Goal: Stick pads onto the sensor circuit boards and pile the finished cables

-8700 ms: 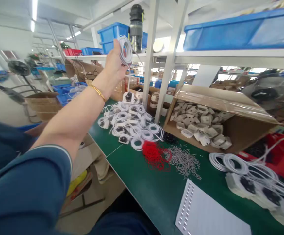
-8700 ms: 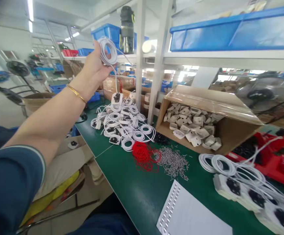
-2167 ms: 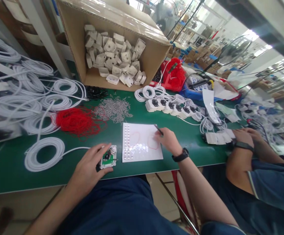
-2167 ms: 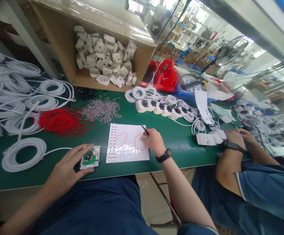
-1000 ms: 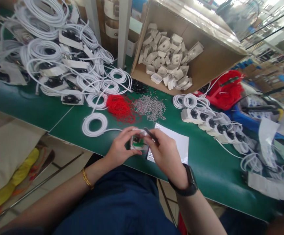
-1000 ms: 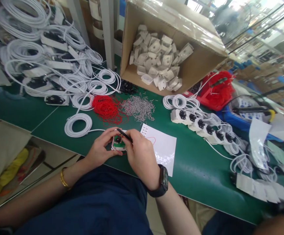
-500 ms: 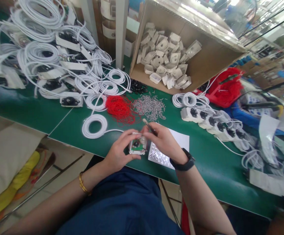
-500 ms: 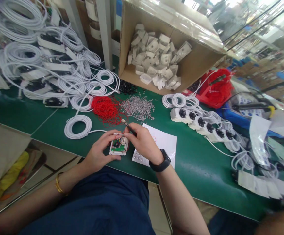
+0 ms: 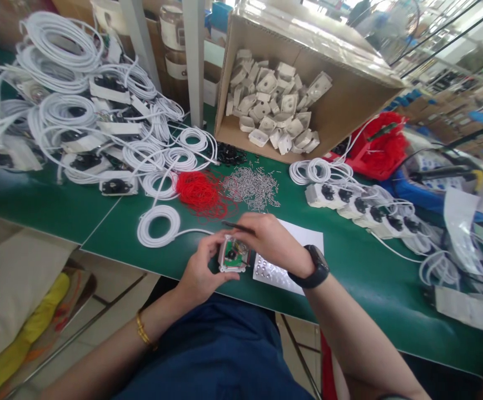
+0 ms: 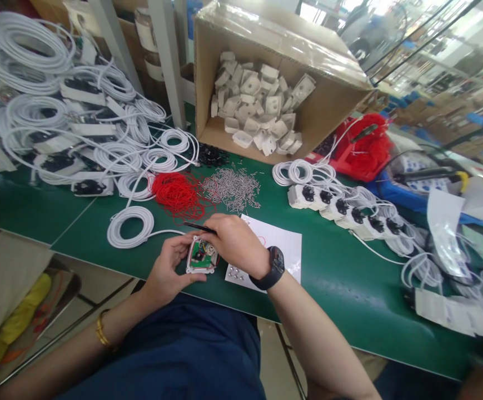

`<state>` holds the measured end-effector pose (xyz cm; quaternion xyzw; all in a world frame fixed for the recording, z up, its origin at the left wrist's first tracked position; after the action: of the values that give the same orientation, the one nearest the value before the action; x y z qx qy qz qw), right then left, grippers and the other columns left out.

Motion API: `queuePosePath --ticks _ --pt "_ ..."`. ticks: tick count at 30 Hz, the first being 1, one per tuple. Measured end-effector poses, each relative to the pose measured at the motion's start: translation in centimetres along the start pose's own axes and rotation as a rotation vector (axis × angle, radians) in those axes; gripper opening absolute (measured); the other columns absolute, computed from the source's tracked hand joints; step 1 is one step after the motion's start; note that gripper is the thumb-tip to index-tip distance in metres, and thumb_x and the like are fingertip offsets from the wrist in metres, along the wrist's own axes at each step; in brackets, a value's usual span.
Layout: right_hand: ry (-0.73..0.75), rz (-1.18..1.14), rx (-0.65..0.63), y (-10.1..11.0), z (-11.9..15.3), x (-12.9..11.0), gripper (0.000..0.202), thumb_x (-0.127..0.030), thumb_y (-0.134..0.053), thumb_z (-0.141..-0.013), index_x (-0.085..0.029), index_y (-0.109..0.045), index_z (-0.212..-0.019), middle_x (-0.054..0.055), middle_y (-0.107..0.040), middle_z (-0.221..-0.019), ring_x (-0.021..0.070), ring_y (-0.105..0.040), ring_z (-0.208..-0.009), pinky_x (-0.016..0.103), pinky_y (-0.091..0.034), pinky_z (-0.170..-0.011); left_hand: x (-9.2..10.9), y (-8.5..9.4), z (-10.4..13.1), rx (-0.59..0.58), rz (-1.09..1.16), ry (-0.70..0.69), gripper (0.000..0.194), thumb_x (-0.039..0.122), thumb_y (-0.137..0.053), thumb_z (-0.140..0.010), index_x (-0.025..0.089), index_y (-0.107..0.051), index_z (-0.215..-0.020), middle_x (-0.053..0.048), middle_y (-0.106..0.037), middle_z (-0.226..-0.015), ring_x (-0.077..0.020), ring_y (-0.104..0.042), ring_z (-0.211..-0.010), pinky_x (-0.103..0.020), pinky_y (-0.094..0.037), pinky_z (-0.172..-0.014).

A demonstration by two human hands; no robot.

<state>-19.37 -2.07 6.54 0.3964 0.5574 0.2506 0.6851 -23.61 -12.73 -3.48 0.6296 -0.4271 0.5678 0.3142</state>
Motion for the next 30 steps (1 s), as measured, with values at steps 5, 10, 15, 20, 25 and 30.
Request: queuePosePath --ticks 5,10,15,20,25,30 --pt "-0.022 0.019 -0.028 0.1 -0.5 -0.1 0.015 -0.014 -0.061 -0.084 -0.014 -0.059 -0.069 0.000 -0.058 -0.071 0.0107 -0.051 -0.065 0.022 -0.033 -0.060 -0.1 -0.1 0.0 0.011 -0.019 0.004 0.061 0.022 -0.083 -0.060 0.021 -0.043 -0.106 -0.014 -0.050 -0.132 -0.0267 -0.051 -0.122 -0.043 -0.045 -0.100" --pt "-0.057 0.099 -0.049 -0.3 -1.0 0.1 0.013 -0.018 -0.064 -0.082 -0.015 -0.059 -0.070 0.000 -0.059 -0.071 0.0115 -0.051 -0.065 0.023 -0.029 -0.058 0.0 0.1 0.1 0.031 -0.031 -0.010 0.069 0.023 -0.083 -0.060 0.022 -0.042 -0.116 -0.013 -0.049 -0.132 -0.0261 -0.050 -0.123 -0.044 -0.042 -0.104" --pt "-0.072 0.178 -0.039 -0.2 -1.1 0.1 0.020 -0.025 -0.060 -0.086 -0.015 -0.059 -0.069 0.001 -0.058 -0.068 0.0120 -0.050 -0.062 0.025 -0.026 -0.056 0.1 0.2 0.1 0.042 -0.022 -0.027 0.075 0.023 -0.083 -0.061 0.023 -0.041 -0.123 -0.012 -0.049 -0.131 -0.0253 -0.050 -0.122 -0.043 -0.042 -0.104" --pt "-0.014 0.068 -0.061 -0.2 -0.8 -0.1 0.009 -0.017 -0.060 -0.085 -0.016 -0.063 -0.077 0.002 -0.065 -0.078 0.0121 -0.056 -0.071 0.023 -0.033 -0.061 0.1 0.1 0.0 0.037 0.005 0.001 0.079 0.023 -0.083 -0.060 0.022 -0.039 -0.125 -0.013 -0.052 -0.129 -0.0264 -0.051 -0.121 -0.043 -0.043 -0.103" --pt "-0.019 0.114 -0.077 -0.2 -0.9 -0.2 0.012 -0.019 -0.059 -0.085 -0.016 -0.062 -0.074 0.002 -0.064 -0.077 0.0127 -0.056 -0.072 0.023 -0.032 -0.061 -0.2 0.1 0.1 0.037 -0.005 0.024 0.080 0.023 -0.083 -0.060 0.021 -0.039 -0.126 -0.014 -0.052 -0.129 -0.0277 -0.050 -0.122 -0.044 -0.042 -0.104" --pt "-0.080 0.244 -0.119 -0.5 -1.3 -0.1 0.017 -0.025 -0.060 -0.085 -0.017 -0.060 -0.069 0.002 -0.060 -0.067 0.0129 -0.051 -0.061 0.026 -0.022 -0.052 0.1 0.1 0.1 0.002 -0.065 -0.025 0.075 0.024 -0.082 -0.063 0.023 -0.041 -0.126 -0.013 -0.049 -0.132 -0.0274 -0.049 -0.123 -0.045 -0.042 -0.104"
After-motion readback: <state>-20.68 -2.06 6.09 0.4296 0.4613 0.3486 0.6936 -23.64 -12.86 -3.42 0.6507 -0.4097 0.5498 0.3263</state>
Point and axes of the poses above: each hand's wrist, its own z-axis away from the middle knuckle, its own y-axis out of the back of the hand, x = y × z, the point moved 8 cm from there along -z, towards the middle knuckle
